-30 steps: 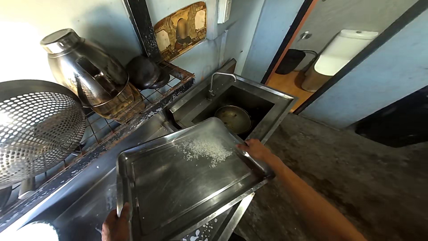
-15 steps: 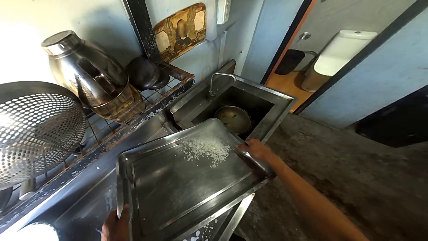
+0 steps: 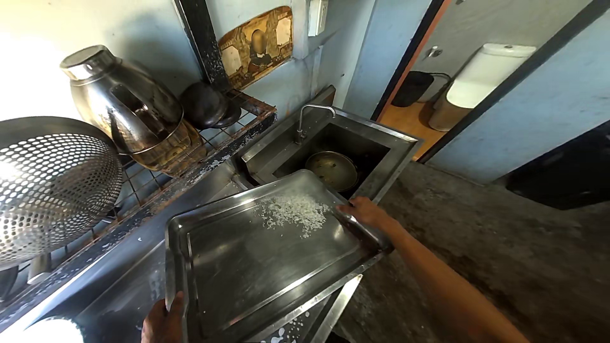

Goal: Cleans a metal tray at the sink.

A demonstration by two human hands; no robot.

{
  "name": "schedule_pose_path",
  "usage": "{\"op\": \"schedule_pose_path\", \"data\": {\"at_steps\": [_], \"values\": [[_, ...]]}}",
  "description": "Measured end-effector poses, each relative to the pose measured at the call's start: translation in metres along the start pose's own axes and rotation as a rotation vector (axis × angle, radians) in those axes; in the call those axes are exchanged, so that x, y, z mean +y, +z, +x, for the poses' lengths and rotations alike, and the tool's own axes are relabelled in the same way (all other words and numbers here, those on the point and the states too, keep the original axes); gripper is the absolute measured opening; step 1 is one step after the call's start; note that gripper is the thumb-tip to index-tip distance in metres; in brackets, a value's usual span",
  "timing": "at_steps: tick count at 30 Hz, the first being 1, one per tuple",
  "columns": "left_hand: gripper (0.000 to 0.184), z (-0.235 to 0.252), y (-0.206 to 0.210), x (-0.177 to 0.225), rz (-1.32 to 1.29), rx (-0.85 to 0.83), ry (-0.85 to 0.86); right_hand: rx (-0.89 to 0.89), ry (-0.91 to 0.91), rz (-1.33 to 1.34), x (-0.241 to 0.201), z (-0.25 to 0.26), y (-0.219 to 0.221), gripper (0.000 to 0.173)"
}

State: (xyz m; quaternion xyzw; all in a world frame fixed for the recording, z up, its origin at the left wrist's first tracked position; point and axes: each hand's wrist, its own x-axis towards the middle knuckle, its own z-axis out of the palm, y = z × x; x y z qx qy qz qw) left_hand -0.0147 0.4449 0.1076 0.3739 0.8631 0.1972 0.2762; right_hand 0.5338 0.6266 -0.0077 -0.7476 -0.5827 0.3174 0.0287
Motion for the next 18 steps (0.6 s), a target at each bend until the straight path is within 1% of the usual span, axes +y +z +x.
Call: {"op": "schedule_pose_path", "data": {"at_steps": [6, 11, 18], "values": [[0.038, -0.001, -0.003, 0.004, 0.008, -0.004, 0.01, -0.016, -0.008, 0.014, 0.001, 0.003, -0.001, 0.058], [0.036, -0.007, -0.008, 0.014, 0.022, -0.015, -0.015, -0.023, -0.001, -0.016, 0.001, 0.004, -0.002, 0.058], [0.034, -0.008, -0.012, 0.012, -0.008, -0.026, 0.039, -0.02, 0.004, -0.01, 0.001, 0.005, -0.003, 0.057]]}}
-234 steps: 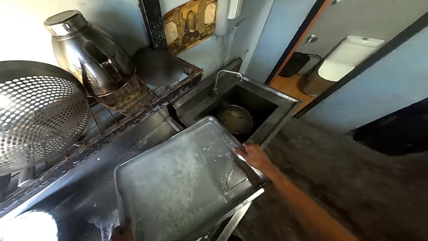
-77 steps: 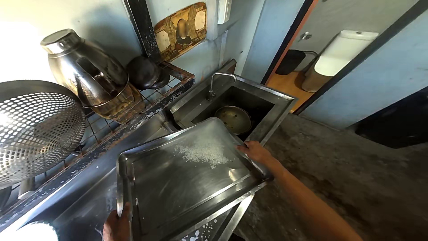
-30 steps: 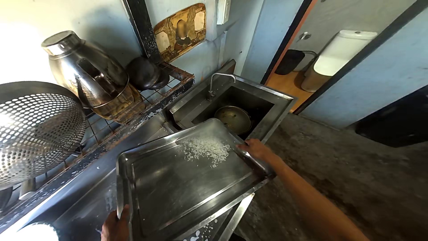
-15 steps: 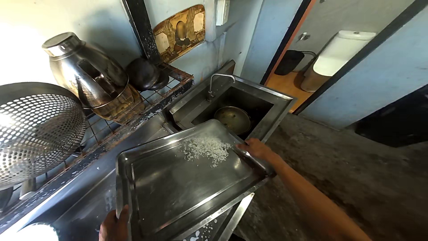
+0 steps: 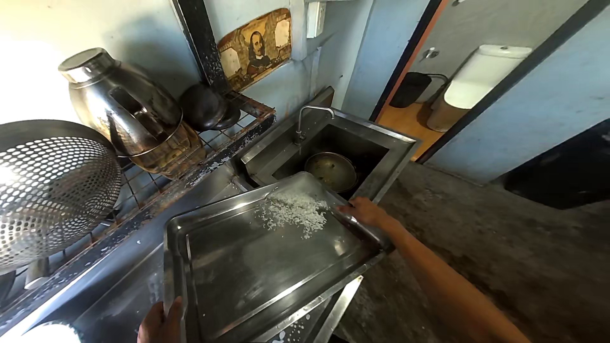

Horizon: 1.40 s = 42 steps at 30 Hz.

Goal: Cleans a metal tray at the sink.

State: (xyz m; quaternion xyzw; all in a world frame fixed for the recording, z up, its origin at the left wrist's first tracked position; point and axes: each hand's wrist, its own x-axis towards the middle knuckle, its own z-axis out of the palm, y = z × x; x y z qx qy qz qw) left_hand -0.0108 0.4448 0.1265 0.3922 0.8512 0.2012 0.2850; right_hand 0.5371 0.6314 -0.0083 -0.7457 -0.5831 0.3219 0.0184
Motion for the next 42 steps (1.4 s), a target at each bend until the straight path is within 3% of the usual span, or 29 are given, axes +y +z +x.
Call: {"op": "schedule_pose_path", "data": {"at_steps": [42], "values": [[0.025, -0.021, -0.021, 0.027, -0.126, 0.011, 0.114, -0.062, -0.018, -0.015, 0.008, 0.007, -0.01, 0.055]]}}
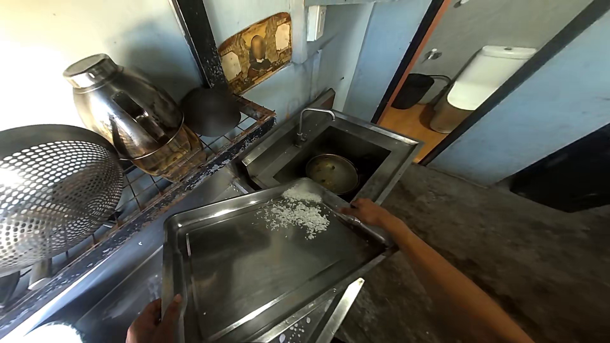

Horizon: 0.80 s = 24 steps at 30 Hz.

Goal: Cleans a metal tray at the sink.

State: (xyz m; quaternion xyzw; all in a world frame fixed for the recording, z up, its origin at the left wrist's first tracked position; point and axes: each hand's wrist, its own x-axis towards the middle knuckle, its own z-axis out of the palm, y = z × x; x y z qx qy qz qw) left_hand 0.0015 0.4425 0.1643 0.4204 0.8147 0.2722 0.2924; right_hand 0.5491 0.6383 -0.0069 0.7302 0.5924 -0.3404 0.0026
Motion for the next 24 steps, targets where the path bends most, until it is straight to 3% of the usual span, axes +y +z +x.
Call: {"op": "schedule_pose_path", "data": {"at_steps": [24], "values": [[0.018, -0.007, -0.006, 0.024, -0.089, 0.004, 0.02, -0.042, -0.003, 0.018, 0.003, 0.005, -0.002, 0.054]]}}
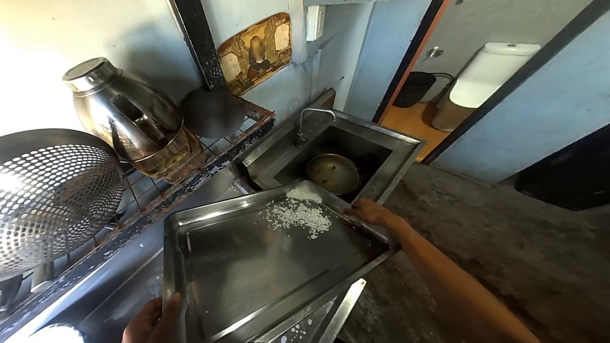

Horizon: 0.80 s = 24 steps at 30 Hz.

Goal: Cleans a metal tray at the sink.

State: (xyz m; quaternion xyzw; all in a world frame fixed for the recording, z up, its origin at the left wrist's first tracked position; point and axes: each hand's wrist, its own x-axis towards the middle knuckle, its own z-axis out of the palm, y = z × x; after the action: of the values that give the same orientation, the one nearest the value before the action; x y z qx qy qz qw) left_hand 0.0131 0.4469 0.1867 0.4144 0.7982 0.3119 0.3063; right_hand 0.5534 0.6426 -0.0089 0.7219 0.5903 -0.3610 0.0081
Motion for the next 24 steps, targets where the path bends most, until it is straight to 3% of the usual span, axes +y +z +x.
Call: {"op": "schedule_pose_path", "data": {"at_steps": [24], "values": [[0.013, -0.033, 0.009, 0.011, -0.1, 0.017, -0.027, -0.03, -0.044, -0.01, 0.013, 0.016, -0.007, 0.051]]}}
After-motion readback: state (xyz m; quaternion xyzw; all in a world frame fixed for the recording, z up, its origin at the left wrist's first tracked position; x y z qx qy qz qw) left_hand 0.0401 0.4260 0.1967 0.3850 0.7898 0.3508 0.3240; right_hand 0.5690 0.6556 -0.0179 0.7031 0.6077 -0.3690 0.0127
